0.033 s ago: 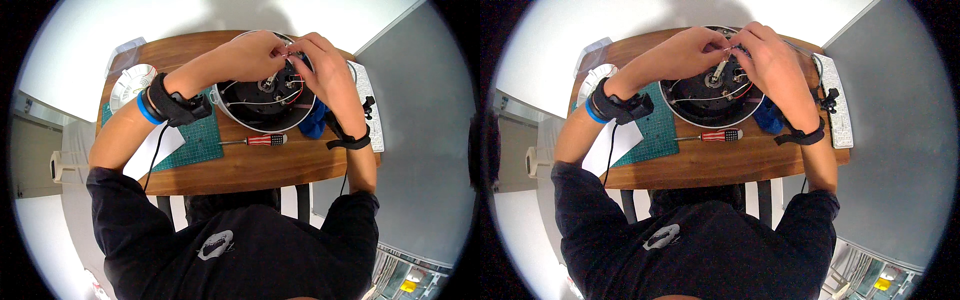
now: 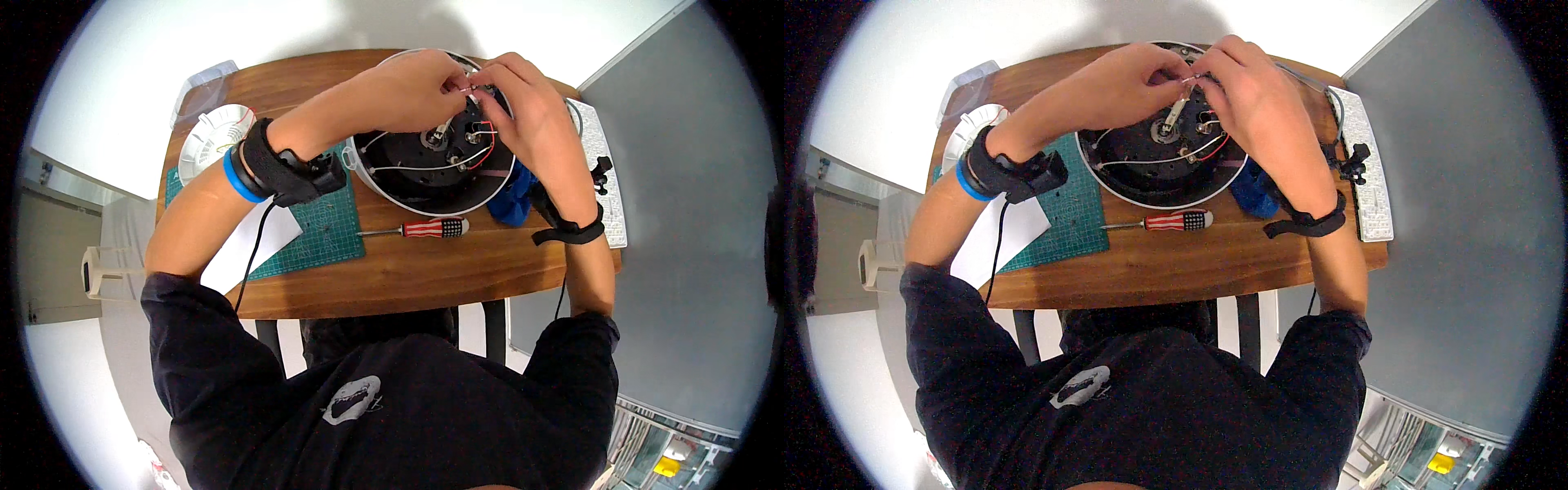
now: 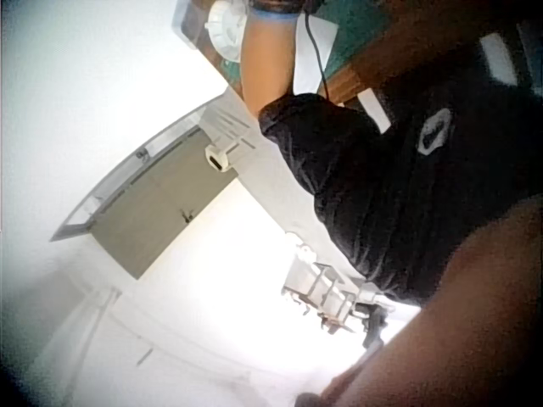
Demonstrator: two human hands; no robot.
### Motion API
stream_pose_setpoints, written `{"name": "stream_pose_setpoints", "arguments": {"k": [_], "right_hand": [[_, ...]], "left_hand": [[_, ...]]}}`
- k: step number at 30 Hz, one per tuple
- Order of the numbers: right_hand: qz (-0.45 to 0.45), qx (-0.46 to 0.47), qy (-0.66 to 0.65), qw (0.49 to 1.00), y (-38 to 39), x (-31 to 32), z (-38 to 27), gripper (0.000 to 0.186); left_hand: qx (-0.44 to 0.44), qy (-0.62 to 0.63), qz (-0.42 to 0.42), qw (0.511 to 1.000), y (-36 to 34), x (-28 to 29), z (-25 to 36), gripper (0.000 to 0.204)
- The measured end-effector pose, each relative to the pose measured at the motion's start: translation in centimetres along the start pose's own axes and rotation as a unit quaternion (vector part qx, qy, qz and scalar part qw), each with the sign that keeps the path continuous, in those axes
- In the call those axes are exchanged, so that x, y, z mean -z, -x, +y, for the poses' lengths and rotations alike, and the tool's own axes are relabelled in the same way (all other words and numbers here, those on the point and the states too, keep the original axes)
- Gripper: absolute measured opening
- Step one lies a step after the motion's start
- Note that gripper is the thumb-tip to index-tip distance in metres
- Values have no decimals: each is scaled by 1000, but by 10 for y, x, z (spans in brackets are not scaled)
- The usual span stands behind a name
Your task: The person works on the internal wiring of a disassembled white bucket-shaped device. They connect a white wire to a terminal on the internal mechanism and use a screwdriver to tighten the connection. The person continues to adjust and secure the wiring inside the device.
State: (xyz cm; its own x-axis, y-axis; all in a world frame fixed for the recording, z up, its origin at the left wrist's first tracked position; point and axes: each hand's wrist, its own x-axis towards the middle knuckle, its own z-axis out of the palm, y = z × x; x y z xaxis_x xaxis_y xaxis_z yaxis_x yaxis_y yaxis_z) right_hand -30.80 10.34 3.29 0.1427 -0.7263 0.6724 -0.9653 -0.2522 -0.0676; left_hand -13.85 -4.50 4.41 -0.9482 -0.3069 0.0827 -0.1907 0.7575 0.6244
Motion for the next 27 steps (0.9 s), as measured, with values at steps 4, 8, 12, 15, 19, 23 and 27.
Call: {"name": "stream_pose_setpoints", "arguments": {"k": [4, 8, 12, 15, 19, 23, 27], "right_hand": [[-32, -20, 14, 999, 1, 1, -4, 17], [-12, -13, 39, 999, 0, 2, -11, 16], [5, -5, 34, 999, -1, 2, -10, 15], [-7, -13, 34, 999, 2, 2, -10, 15], [-12, -19, 44, 999, 1, 2, -12, 15], [6, -10, 33, 999, 1, 3, -12, 15], [2, -5, 37, 999, 2, 3, -10, 14]], "left_hand": [[-6, -19, -4, 1000, -2, -1, 0, 33], [-26, -10, 7, 1000, -2, -2, -6, 33], [-31, -30, 3, 999, -1, 0, -4, 34], [-12, -32, -3, 999, -1, -1, -1, 34], [-29, -24, -1, 999, -1, -2, -3, 34], [-22, -11, -2, 1000, 1, -1, -1, 34], [-25, -21, -1, 999, 1, -1, 1, 34]]}}
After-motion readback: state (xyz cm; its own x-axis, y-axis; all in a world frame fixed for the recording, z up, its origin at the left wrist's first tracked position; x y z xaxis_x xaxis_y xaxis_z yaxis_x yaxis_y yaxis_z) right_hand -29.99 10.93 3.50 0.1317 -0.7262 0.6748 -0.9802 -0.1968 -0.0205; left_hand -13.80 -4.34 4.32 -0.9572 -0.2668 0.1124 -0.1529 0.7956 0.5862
